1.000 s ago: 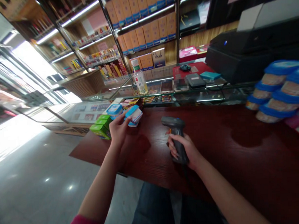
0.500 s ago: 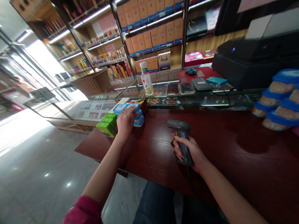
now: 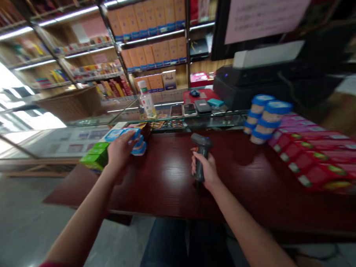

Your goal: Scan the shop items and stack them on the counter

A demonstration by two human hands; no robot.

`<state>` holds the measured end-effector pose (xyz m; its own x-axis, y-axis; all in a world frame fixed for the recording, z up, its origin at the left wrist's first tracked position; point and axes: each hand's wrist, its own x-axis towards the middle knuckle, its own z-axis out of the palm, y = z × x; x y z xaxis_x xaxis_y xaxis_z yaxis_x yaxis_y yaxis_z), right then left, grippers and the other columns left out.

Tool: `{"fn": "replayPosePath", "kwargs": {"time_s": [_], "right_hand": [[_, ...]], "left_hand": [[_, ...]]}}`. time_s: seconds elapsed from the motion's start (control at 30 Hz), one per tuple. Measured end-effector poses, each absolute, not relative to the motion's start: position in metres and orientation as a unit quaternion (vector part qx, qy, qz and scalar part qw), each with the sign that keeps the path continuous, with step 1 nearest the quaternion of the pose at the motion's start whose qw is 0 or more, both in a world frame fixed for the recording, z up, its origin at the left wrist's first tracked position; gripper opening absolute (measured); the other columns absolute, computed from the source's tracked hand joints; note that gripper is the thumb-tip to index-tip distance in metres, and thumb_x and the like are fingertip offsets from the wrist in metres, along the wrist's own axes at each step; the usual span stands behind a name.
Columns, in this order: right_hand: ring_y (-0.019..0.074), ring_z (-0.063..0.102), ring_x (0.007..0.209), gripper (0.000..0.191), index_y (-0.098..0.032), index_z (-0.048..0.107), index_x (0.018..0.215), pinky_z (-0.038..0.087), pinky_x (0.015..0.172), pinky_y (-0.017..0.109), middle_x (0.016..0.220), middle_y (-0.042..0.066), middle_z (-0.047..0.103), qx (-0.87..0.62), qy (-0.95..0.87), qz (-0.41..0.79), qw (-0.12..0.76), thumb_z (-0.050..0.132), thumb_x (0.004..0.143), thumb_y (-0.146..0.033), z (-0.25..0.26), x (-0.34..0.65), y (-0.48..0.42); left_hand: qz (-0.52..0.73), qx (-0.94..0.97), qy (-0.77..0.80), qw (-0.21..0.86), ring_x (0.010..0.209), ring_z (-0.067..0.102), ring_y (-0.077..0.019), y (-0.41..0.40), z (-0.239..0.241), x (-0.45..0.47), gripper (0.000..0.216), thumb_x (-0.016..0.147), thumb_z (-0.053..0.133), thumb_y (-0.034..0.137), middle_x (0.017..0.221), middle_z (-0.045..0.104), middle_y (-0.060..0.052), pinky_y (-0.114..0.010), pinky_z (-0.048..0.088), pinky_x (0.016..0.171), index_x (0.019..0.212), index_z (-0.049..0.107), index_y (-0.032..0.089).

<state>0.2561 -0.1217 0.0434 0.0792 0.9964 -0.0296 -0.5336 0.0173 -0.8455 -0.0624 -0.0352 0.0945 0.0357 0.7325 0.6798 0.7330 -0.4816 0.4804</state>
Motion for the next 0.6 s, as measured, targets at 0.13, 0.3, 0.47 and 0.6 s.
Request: {"fn": "replayPosePath", "kwargs": {"time_s": [0.13,0.3,0.47,0.6], "right_hand": [[0.0097,0.046,0.038,0.044,-0.025,0.057,0.105,0.042,0.036,0.023,0.056,-0.011,0.051,-0.442,-0.292,0.408,0.744,0.081,0.073,-0.041,0.041,0.302,-0.126],[0.0121,0.049,0.041,0.038,-0.027,0.054,0.105,0.048,0.039,0.027,0.061,-0.01,0.053,-0.49,-0.277,0.233,0.793,0.078,0.076,-0.035,0.035,0.369,-0.145],[0.0123,0.051,0.042,0.035,-0.026,0.055,0.104,0.047,0.04,0.027,0.068,-0.007,0.058,-0.51,-0.26,0.181,0.8,0.076,0.076,-0.034,0.028,0.395,-0.157],[0.0149,0.051,0.04,0.034,-0.027,0.055,0.104,0.045,0.04,0.03,0.062,-0.007,0.056,-0.535,-0.244,0.179,0.789,0.073,0.078,-0.037,0.021,0.398,-0.153]], "left_hand": [[-0.485,-0.738,-0.469,0.023,0.14,0.055,-0.0374,-0.027,0.098,-0.033,0.051,0.082,0.079,0.046,0.143,0.066,0.002,-0.055,0.034,0.126,0.131,0.07,0.033],[-0.462,-0.829,-0.315,-0.025,0.141,0.055,-0.0304,-0.026,0.105,0.094,0.05,0.091,0.069,0.037,0.148,0.061,0.0,-0.055,0.04,0.123,0.14,0.063,0.032],[-0.421,-0.881,-0.155,-0.151,0.147,0.048,-0.0269,-0.02,0.114,0.25,0.049,0.091,0.068,0.023,0.149,0.06,-0.009,-0.045,0.036,0.126,0.139,0.064,0.023],[-0.386,-0.904,-0.106,-0.151,0.154,0.038,-0.0256,-0.005,0.125,0.343,0.061,0.088,0.068,0.013,0.159,0.049,-0.012,-0.043,0.031,0.128,0.147,0.055,0.02]]}}
